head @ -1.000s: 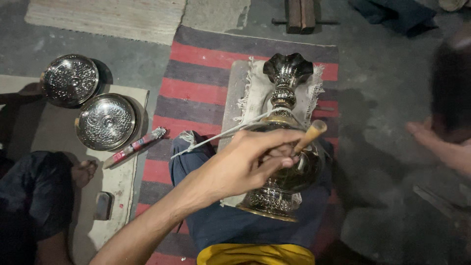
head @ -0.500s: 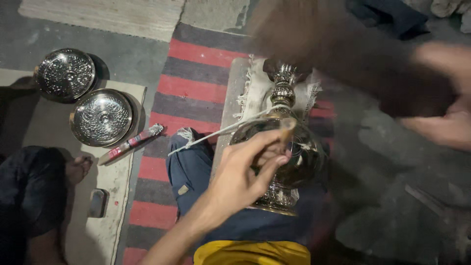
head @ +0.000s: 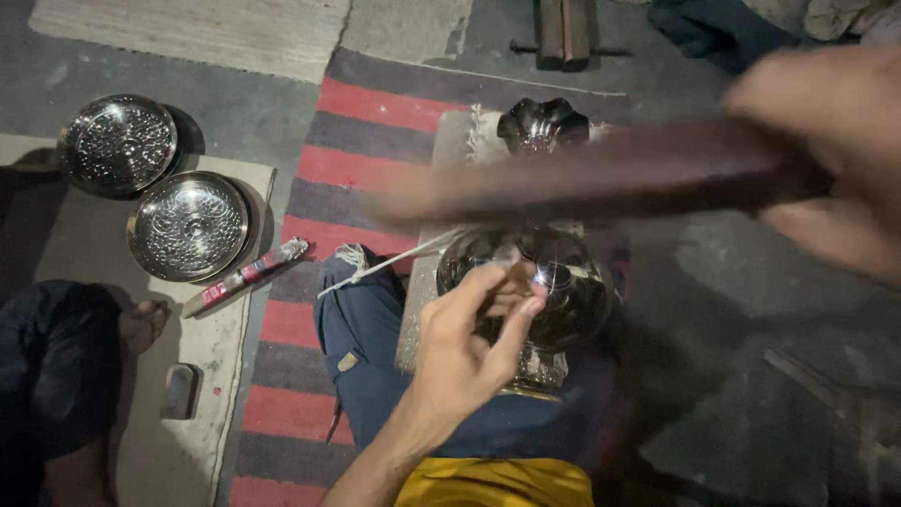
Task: The person sits on the floor and uses a hammer and chisel to emboss a decorative pattern on a metal vase. They repeatedly strike the chisel against the vase's surface to create indentations.
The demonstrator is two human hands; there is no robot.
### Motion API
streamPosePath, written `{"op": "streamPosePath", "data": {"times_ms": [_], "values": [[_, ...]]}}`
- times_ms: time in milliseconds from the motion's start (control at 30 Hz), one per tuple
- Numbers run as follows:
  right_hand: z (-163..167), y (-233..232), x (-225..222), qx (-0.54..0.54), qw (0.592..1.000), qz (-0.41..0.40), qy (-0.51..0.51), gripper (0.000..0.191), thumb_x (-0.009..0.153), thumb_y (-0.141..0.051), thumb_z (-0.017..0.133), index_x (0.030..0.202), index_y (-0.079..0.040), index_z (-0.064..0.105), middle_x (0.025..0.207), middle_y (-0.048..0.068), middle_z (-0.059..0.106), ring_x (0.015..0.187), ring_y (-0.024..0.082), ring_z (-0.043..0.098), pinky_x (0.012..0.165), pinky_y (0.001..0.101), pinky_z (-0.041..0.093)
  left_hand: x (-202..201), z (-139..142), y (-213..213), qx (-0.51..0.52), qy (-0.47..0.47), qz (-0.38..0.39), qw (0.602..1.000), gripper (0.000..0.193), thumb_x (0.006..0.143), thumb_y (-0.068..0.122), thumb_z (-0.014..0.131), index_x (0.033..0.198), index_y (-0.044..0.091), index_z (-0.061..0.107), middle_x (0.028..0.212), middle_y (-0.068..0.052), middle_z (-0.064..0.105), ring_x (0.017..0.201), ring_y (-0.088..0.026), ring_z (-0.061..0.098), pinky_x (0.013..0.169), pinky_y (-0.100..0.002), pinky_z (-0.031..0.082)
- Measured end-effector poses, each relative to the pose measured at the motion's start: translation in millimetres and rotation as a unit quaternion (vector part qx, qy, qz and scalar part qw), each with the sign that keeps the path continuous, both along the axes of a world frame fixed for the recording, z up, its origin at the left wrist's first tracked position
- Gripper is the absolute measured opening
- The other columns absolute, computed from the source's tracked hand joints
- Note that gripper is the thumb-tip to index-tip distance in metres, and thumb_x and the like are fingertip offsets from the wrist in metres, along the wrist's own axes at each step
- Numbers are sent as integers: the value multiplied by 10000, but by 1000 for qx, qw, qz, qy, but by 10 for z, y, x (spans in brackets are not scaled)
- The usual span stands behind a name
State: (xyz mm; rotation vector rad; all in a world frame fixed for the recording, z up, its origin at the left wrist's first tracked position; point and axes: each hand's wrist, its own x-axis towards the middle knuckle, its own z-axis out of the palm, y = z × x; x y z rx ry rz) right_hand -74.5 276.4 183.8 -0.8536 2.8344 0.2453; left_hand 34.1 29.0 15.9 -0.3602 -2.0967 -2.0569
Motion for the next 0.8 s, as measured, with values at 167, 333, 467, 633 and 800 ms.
{"op": "streamPosePath", "data": {"times_ms": [167, 333, 467, 633, 800], "values": [[37, -54, 34, 115, 987, -110, -32, 515, 709, -257, 876, 1147, -226, 607, 788, -21, 675, 739, 111, 709, 706, 306, 548, 49, 14, 30, 17, -4, 9, 1000, 273, 952, -23, 729, 1217, -23, 660, 1034, -121, 789, 953, -160, 796, 865, -281, 649], [97, -143, 134, 136, 991, -11, 17, 511, 637, -229, 862, 1100, -245, 647, 797, -24, 665, 792, 118, 723, 698, 335, 563, 99, -47, 89, 3, 12, 54, 998, 245, 926, -25, 744, 1153, -22, 651, 1017, -115, 789, 933, -158, 802, 845, -267, 655], [96, -179, 189, 172, 984, -49, 6, 451, 711, -226, 840, 1108, -248, 629, 814, -27, 663, 799, 120, 719, 734, 344, 558, 99, -66, 67, 34, 8, 18, 999, 266, 947, -50, 698, 1210, -46, 657, 1046, -138, 784, 958, -192, 792, 859, -279, 655], [48, -111, 168, 25, 1000, 5, 5, 514, 647, -231, 875, 1103, -214, 639, 853, 2, 650, 773, 145, 682, 733, 366, 522, 86, -40, 75, 1, 37, 39, 999, 296, 925, -15, 756, 1200, -31, 645, 1038, -138, 786, 954, -175, 801, 848, -265, 654], [0, -40, 215, 94, 994, -41, 29, 547, 637, -187, 875, 1134, -201, 647, 845, 9, 689, 813, 150, 732, 752, 359, 560, 95, -36, 49, -10, 28, 12, 999, 292, 938, -16, 749, 1219, -23, 671, 1059, -137, 794, 963, -174, 802, 858, -270, 654]]}}
